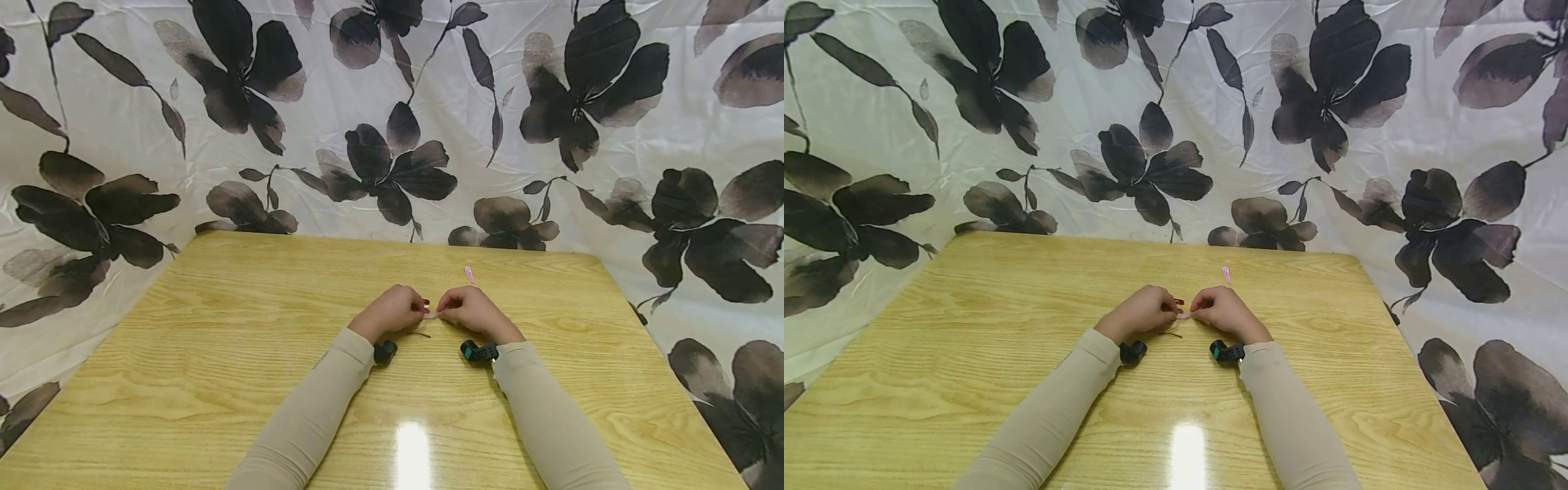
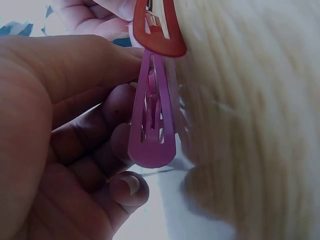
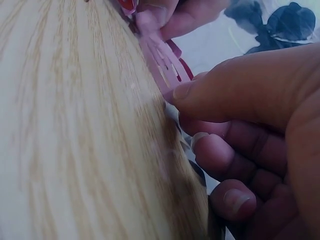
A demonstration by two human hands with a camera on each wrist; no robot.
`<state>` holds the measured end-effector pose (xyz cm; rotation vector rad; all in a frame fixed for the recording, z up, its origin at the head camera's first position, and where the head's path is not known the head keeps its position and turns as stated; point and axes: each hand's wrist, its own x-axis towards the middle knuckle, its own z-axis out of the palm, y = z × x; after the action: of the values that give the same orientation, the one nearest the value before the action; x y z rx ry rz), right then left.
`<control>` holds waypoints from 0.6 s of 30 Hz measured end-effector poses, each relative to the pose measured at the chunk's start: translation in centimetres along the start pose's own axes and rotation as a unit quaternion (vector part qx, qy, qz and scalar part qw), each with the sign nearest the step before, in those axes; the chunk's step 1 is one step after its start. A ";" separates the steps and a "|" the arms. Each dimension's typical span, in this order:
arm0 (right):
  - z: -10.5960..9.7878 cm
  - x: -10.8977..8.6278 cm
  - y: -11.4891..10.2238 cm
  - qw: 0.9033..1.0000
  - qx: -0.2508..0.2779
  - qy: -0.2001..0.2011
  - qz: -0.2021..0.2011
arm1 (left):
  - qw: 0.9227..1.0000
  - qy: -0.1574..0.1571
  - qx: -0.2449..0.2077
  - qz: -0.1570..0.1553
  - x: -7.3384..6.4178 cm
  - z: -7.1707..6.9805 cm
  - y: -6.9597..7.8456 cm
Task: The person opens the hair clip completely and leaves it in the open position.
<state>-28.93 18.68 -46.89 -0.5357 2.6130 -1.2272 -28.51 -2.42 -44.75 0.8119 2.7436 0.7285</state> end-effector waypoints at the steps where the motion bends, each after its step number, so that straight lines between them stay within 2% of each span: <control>1: 0.0 0.0 0.0 1.000 -0.001 0.000 0.000 | 1.000 0.000 -0.001 -0.001 0.0 0.0 0.0; 18: -0.2 0.0 0.2 1.000 -0.006 -0.001 -0.009 | 1.000 0.004 -0.002 0.005 0.1 0.1 -0.2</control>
<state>-29.02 18.92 -46.91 -0.5641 2.6222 -1.2161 -28.67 -2.51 -44.92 0.8253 2.7466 0.7402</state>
